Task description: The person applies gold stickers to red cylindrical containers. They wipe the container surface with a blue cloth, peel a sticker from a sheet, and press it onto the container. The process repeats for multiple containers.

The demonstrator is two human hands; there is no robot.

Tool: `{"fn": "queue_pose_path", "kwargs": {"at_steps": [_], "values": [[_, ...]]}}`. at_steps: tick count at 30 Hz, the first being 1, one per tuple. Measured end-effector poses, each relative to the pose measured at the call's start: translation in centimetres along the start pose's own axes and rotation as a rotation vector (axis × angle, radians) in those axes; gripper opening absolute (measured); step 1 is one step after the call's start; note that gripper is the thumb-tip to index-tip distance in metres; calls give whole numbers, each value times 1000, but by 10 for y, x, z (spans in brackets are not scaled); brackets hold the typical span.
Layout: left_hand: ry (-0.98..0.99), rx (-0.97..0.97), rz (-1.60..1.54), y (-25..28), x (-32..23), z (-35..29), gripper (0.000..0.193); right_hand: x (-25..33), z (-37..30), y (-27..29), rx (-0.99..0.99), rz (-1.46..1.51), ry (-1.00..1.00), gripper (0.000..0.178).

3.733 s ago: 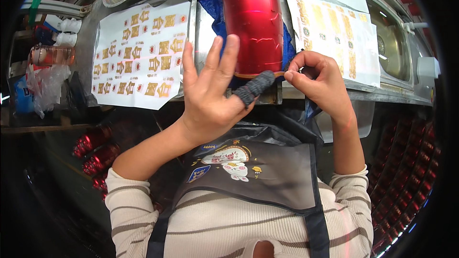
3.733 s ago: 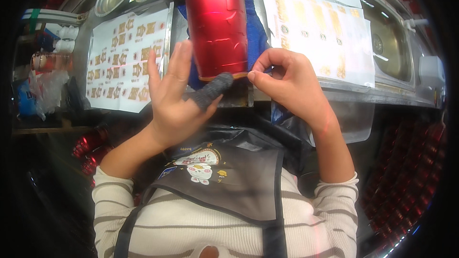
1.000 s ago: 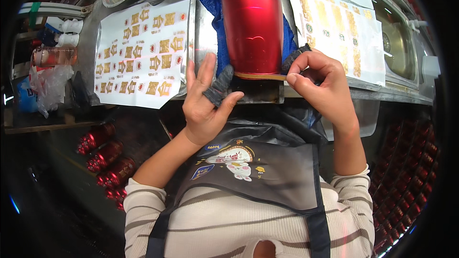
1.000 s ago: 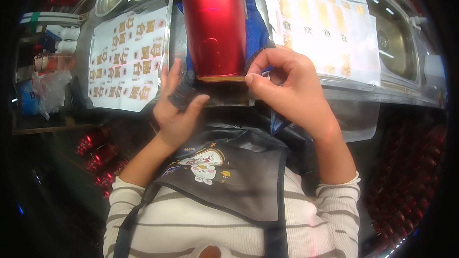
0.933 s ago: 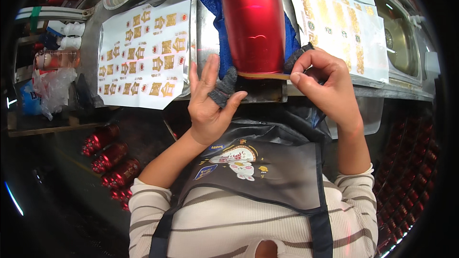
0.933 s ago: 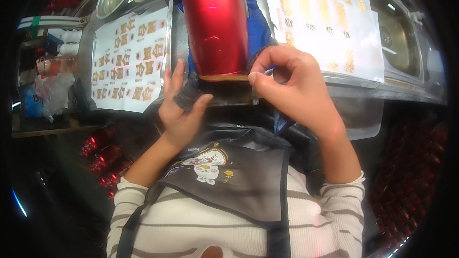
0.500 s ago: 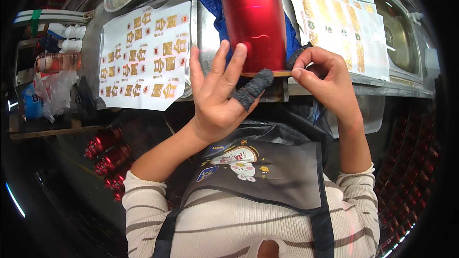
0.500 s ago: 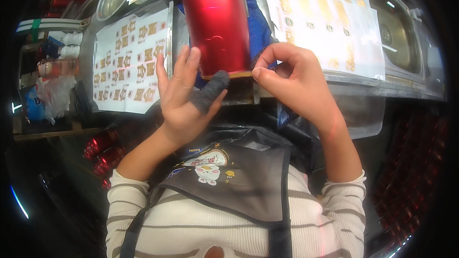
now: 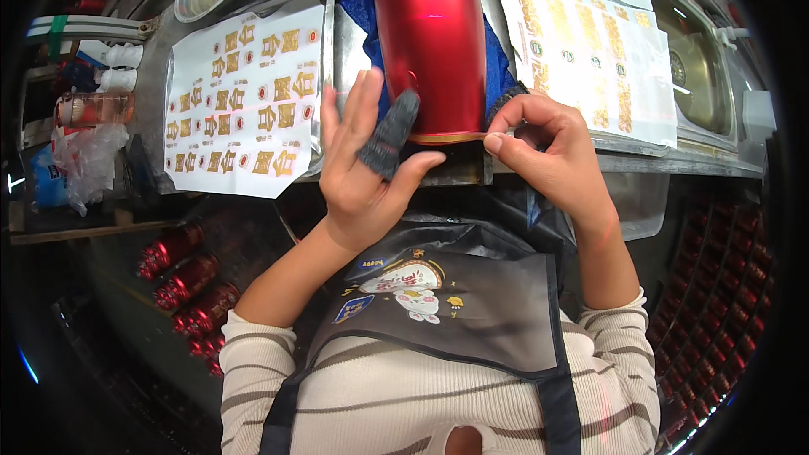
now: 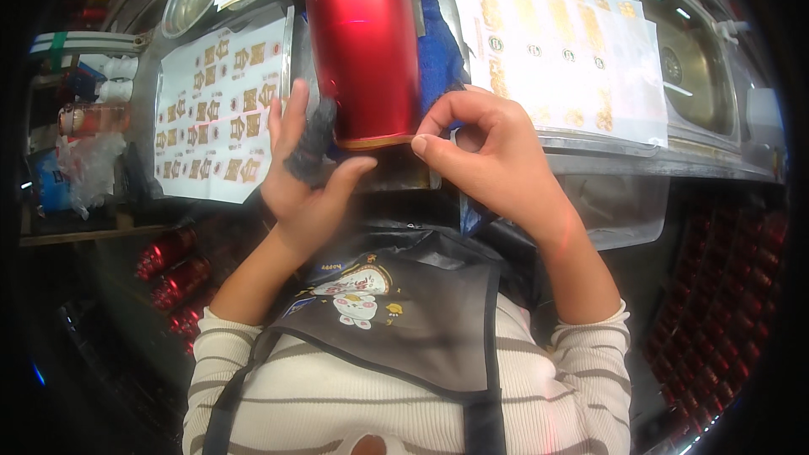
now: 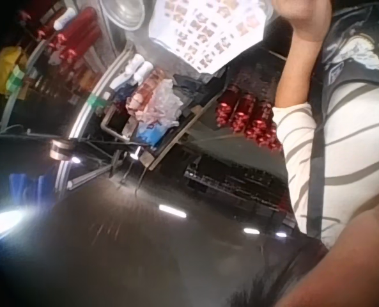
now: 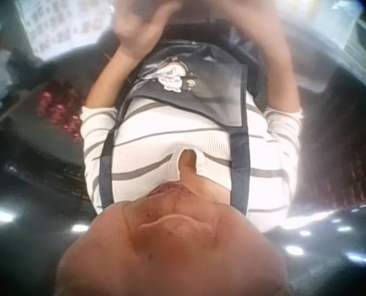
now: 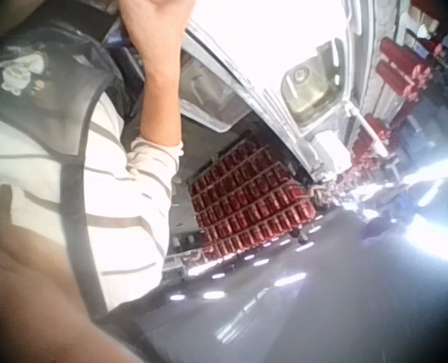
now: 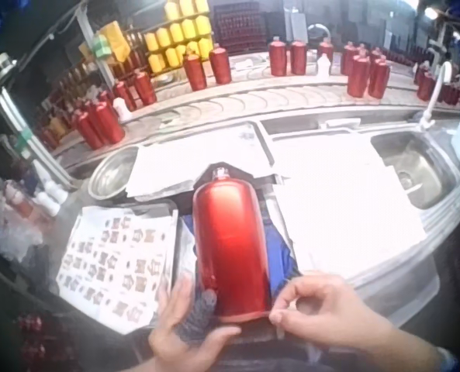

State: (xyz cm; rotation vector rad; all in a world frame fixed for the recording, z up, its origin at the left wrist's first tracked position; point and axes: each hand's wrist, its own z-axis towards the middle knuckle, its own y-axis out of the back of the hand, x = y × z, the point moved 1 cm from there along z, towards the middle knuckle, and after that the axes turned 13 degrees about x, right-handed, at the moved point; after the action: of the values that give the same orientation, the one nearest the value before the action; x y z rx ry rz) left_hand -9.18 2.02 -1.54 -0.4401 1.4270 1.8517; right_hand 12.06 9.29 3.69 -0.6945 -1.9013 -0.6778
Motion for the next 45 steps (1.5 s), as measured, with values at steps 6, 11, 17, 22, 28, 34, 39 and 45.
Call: {"fn": "queue_pose_path", "kwargs": {"at_steps": [6,11,17,22,28,34,39,45], "values": [[-26,47,70,0,5,-22,36,1,-1,2,18,138,-23,11],[-69,89,135,0,2,-15,34,-7,0,4,20,171,-38,11],[-168,145,292,6,-9,0,37,-11,2,5,28,164,-60,10],[-210,137,350,4,-24,22,39,-17,4,5,15,161,-14,9],[-40,-6,83,-9,-9,21,61,-18,5,4,24,166,-50,11],[169,11,-278,-4,1,-6,61,-13,-4,-7,-68,114,-11,5],[102,84,-67,-6,8,-37,45,-6,0,-41,-337,-320,205,56],[48,108,28,-15,7,-38,42,-8,18,-58,-496,-410,207,63]]}}
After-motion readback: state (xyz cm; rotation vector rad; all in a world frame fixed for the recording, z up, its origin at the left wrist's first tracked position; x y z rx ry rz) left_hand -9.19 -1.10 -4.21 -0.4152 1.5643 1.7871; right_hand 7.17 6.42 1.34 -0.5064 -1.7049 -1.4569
